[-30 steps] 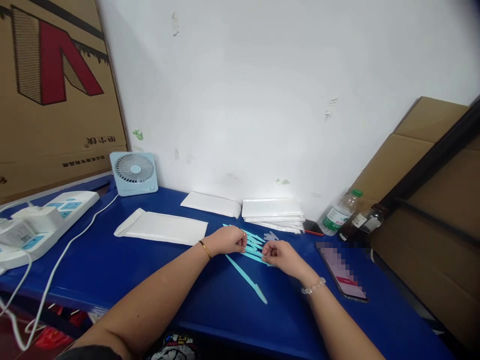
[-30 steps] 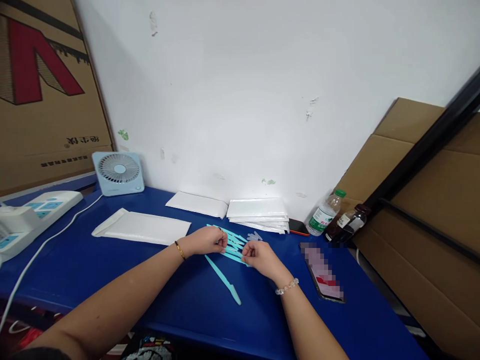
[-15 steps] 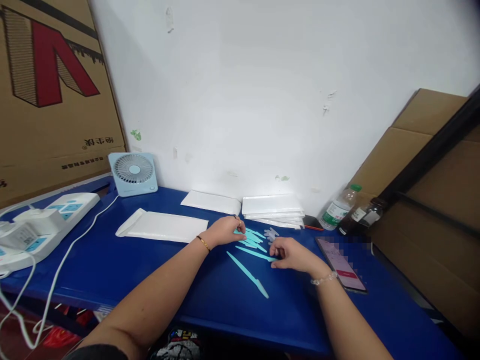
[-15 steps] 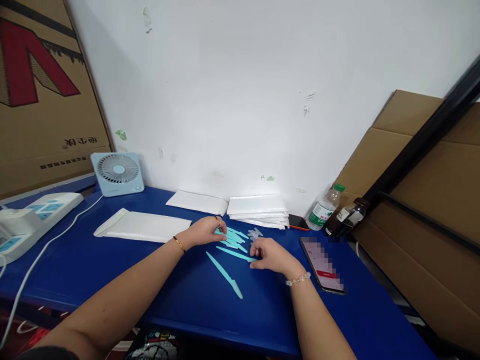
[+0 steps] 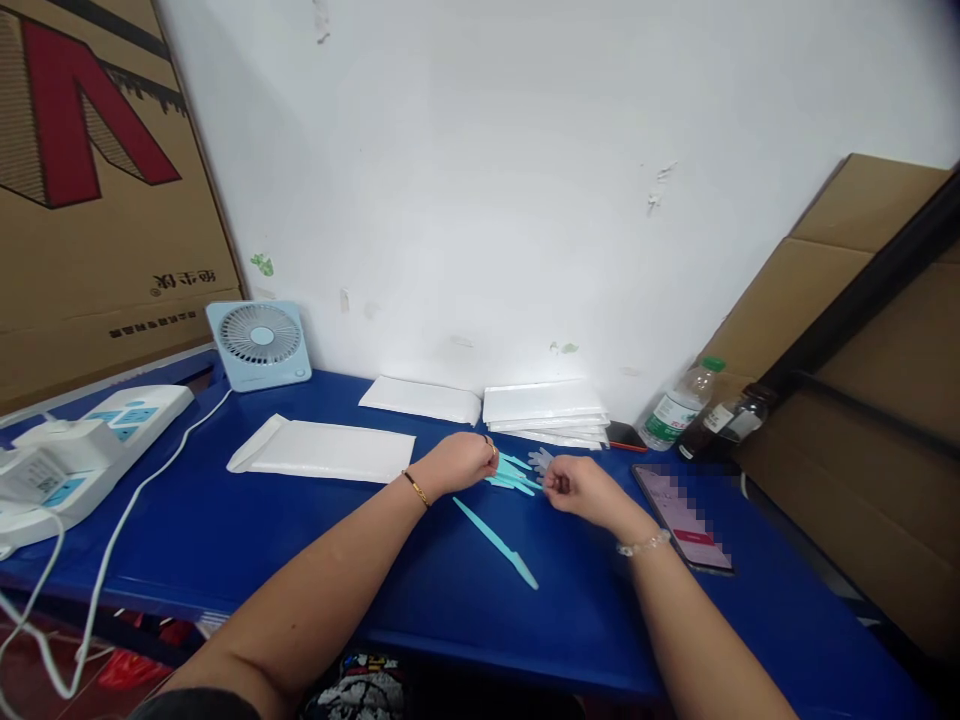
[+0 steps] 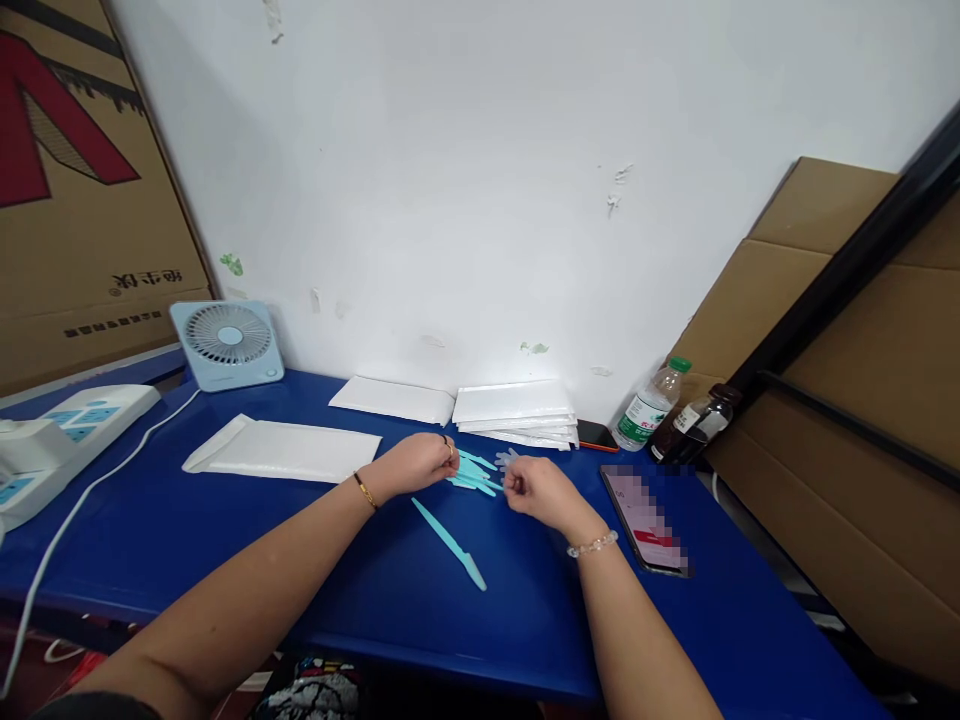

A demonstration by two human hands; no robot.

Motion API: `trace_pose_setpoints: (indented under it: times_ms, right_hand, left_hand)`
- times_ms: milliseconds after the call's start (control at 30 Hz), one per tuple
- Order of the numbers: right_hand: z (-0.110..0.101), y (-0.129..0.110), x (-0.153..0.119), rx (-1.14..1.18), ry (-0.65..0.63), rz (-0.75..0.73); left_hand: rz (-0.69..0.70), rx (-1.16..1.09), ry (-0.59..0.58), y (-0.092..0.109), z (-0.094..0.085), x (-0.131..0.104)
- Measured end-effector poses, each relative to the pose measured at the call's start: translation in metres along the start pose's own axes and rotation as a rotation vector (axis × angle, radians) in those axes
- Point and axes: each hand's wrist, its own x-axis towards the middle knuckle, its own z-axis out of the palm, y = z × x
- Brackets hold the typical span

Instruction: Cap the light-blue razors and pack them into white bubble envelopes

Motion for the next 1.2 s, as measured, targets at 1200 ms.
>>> trace_pose_setpoints:
  times_ms: [1200]
  right_hand:
    - [-0.016,0.025,-0.003,-0.051,0.212,0.144]
  left_hand:
    - [-0.123,-0.379,-0.411,-0.001,-0.012,-0.014]
